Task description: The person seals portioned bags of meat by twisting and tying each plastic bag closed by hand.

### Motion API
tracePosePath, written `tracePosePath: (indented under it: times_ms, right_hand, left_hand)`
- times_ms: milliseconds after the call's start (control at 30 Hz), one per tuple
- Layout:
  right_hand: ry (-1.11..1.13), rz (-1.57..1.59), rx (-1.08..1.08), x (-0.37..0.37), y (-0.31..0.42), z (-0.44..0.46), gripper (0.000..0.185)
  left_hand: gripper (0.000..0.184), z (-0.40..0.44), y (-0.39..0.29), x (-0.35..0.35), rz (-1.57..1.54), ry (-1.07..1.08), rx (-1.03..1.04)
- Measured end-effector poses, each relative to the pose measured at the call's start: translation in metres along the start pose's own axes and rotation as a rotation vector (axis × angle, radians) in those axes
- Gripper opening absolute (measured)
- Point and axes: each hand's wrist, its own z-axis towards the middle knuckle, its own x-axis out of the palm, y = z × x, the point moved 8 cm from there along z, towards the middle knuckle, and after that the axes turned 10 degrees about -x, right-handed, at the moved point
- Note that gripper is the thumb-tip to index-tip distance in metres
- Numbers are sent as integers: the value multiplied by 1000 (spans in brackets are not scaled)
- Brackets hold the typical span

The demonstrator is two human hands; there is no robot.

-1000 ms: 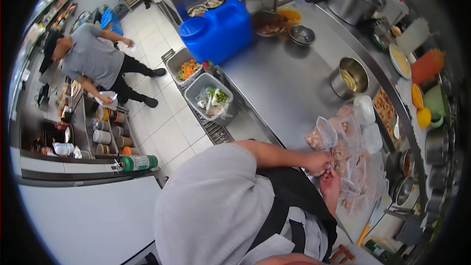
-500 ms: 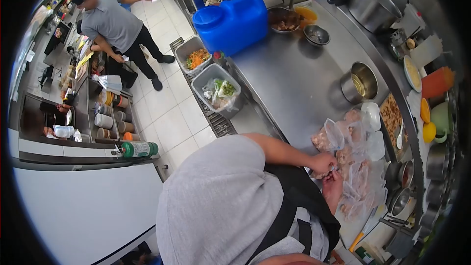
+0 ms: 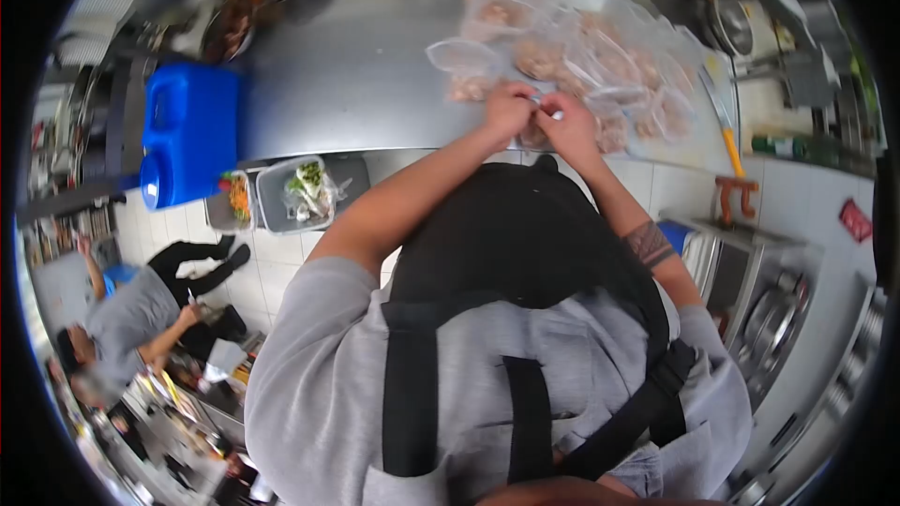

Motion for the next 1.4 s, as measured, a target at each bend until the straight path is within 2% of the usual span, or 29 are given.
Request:
tracePosePath:
  times_ms: [67,167,233,300,333,433,500,600,633,700,833,900,933,1000,1033,1100,1133,1200,1233,1300,1333,1400]
  right_hand:
    - [-31,16,-75,-4,13,-1,18]
    - [-77,55,8,-2,5,-3,17]
    - [-104,65,28,-1,-1,-4,15]
    - [-100,87,2,1,-4,-4,15]
    - [-107,89,7,1,-6,-4,15]
    - [-125,155,-41,-2,-8,-7,17]
    - [-74,167,-51,-3,1,-7,18]
    - [-44,186,-80,-4,18,-12,15]
    - [-45,183,-80,-6,18,-11,15]
    - [-77,-42,-190,-12,22,-11,12]
    - [-44,-117,-221,-6,17,-6,11]
    - [-74,30,-54,-2,3,-7,11]
    - [-65,28,-63,-3,3,-6,11]
    - [-36,109,90,-4,-6,-6,11]
    - [-27,108,82,-4,-3,-6,11]
    - [-27,110,108,-6,-4,-3,11]
    - [-15,109,93,-8,-2,-1,11]
    - [-47,108,116,-14,-6,2,10]
    - [-20,117,93,-14,-3,4,10]
    - [15,124,41,-17,9,9,9]
    - [17,190,57,-18,10,9,8]
    - [59,269,49,-14,20,14,7]
  left_hand:
    - [20,-5,-6,-4,62,-81,25]
    - [19,-3,-11,-1,-5,-16,32]
    - [18,-11,-14,0,21,52,5]
    - [15,-17,-14,8,-102,235,-55]
    - [15,-15,-11,6,-95,239,-58]
    - [11,-7,-3,5,-172,307,39]
    - [11,-5,2,1,-291,246,-39]
    - [15,-8,-1,3,-252,289,-148]
    - [15,-11,-4,5,-253,293,-147]
    - [19,-14,-6,7,-104,247,-121]
    - [19,-9,-16,1,-80,118,-35]
    - [17,-12,-19,1,160,36,-41]
    - [17,-11,-17,1,150,29,-38]
    - [17,-11,-22,-4,-49,41,155]
    - [17,-8,-19,-10,-57,32,159]
    - [21,-14,-34,2,301,226,317]
    - [21,-15,-38,-1,293,211,324]
    - [25,-35,-56,5,418,300,531]
    - [25,-35,-59,0,412,265,533]
    - [23,-40,-61,7,499,363,623]
    - [23,-38,-65,2,494,308,625]
    - [22,-46,-67,8,635,376,617]
